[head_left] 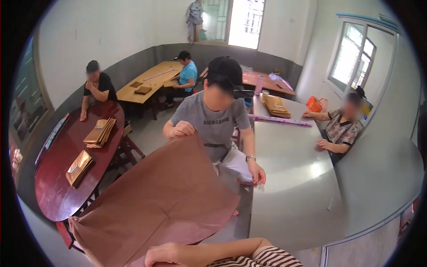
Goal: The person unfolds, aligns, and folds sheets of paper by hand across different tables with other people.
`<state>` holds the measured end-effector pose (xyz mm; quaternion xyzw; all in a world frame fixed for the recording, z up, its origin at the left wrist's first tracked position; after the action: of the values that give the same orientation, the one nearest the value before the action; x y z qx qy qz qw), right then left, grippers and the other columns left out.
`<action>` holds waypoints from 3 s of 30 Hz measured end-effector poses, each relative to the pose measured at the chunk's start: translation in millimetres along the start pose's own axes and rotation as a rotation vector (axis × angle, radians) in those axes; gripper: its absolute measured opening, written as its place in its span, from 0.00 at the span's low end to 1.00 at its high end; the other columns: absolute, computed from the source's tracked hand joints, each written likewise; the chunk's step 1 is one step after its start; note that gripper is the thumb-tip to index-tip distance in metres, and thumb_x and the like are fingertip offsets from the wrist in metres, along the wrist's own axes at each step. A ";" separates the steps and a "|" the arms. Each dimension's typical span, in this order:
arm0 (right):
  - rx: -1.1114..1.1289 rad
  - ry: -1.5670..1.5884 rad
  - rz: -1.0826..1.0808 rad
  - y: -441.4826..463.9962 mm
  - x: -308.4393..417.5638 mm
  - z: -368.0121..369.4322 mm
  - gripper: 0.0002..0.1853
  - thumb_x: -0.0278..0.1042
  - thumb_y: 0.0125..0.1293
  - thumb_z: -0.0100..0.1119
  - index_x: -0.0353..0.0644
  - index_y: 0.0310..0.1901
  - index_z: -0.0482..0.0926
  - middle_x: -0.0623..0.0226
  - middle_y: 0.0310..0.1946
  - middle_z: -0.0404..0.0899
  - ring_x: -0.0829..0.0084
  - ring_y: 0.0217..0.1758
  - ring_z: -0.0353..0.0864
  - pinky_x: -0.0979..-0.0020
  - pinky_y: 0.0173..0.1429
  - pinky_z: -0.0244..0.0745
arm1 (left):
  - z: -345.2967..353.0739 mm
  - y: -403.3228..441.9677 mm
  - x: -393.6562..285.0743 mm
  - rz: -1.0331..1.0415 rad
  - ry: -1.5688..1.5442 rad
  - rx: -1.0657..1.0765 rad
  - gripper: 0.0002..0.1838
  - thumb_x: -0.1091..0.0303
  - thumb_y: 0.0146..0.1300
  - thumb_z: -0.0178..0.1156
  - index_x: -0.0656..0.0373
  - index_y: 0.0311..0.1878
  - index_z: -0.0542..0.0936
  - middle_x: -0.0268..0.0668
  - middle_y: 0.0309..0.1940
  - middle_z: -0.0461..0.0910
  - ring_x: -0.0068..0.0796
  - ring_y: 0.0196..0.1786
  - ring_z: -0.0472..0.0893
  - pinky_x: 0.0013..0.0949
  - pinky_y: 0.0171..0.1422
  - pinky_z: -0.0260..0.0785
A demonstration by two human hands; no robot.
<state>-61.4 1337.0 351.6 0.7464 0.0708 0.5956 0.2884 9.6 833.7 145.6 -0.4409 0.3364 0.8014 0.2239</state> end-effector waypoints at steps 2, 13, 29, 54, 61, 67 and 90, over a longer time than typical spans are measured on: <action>0.050 0.100 -0.010 22.8 -21.8 12.0 0.03 0.21 0.61 0.56 0.36 0.37 0.75 0.61 0.31 0.79 0.68 0.34 0.81 0.72 0.39 0.75 | -32.1 -1.5 -22.7 0.020 0.064 -0.054 0.14 0.63 0.68 0.52 0.56 0.54 0.72 0.29 0.34 0.74 0.16 0.35 0.73 0.17 0.41 0.67; 0.082 0.399 0.049 181.6 -146.1 2.7 0.02 0.20 0.62 0.52 0.34 0.35 0.70 0.66 0.25 0.74 0.80 0.29 0.74 0.75 0.33 0.68 | -124.3 130.0 -57.5 -0.002 0.253 -0.123 0.15 0.63 0.68 0.52 0.57 0.54 0.72 0.29 0.32 0.74 0.15 0.31 0.72 0.17 0.36 0.65; -0.683 0.160 0.014 273.0 -206.5 -262.0 0.04 0.24 0.67 0.50 0.36 0.41 0.74 0.68 0.33 0.78 0.80 0.33 0.78 0.78 0.40 0.74 | -51.1 334.7 -43.4 0.108 0.313 -0.132 0.16 0.62 0.68 0.52 0.59 0.55 0.71 0.29 0.29 0.74 0.14 0.26 0.70 0.17 0.27 0.63; -1.274 -0.435 0.124 229.2 -333.1 -785.6 0.06 0.31 0.63 0.60 0.39 0.40 0.78 0.76 0.24 0.76 0.86 0.21 0.69 0.84 0.25 0.62 | 389.2 572.0 208.1 -0.342 0.121 0.192 0.06 0.70 0.65 0.55 0.58 0.43 0.72 0.34 0.32 0.78 0.25 0.27 0.82 0.25 0.27 0.76; -1.143 -0.345 0.173 295.7 -378.0 -885.2 0.07 0.31 0.60 0.62 0.39 0.38 0.80 0.79 0.24 0.74 0.90 0.18 0.61 0.85 0.20 0.53 | 404.7 681.1 281.8 -0.344 0.004 0.177 0.04 0.72 0.62 0.58 0.58 0.38 0.74 0.35 0.32 0.80 0.30 0.29 0.83 0.29 0.30 0.77; -0.983 -0.403 0.338 386.9 -436.5 -961.8 0.08 0.32 0.60 0.61 0.38 0.38 0.79 0.80 0.23 0.71 0.91 0.19 0.60 0.86 0.20 0.53 | 411.2 767.6 333.5 -0.385 0.007 0.107 0.03 0.72 0.62 0.57 0.55 0.37 0.74 0.31 0.29 0.79 0.27 0.27 0.83 0.25 0.28 0.77; -0.171 -0.255 -0.077 895.8 -516.7 -1155.4 0.10 0.42 0.64 0.58 0.44 0.38 0.78 0.84 0.18 0.60 0.89 0.20 0.54 0.83 0.24 0.49 | 477.1 897.9 128.3 0.444 0.501 -0.406 0.16 0.74 0.66 0.52 0.74 0.53 0.67 0.52 0.49 0.74 0.41 0.55 0.76 0.35 0.61 0.71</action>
<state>-1493.8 766.9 517.9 0.7853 0.0115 0.4885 0.3802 -909.9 588.6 526.1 -0.5749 0.3023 0.7481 -0.1360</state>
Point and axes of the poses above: each hand's wrist, its own y-axis towards the middle knuckle, its own z-axis out of the palm, x = y × z, the point moved 9 cm from there along y, towards the middle knuckle
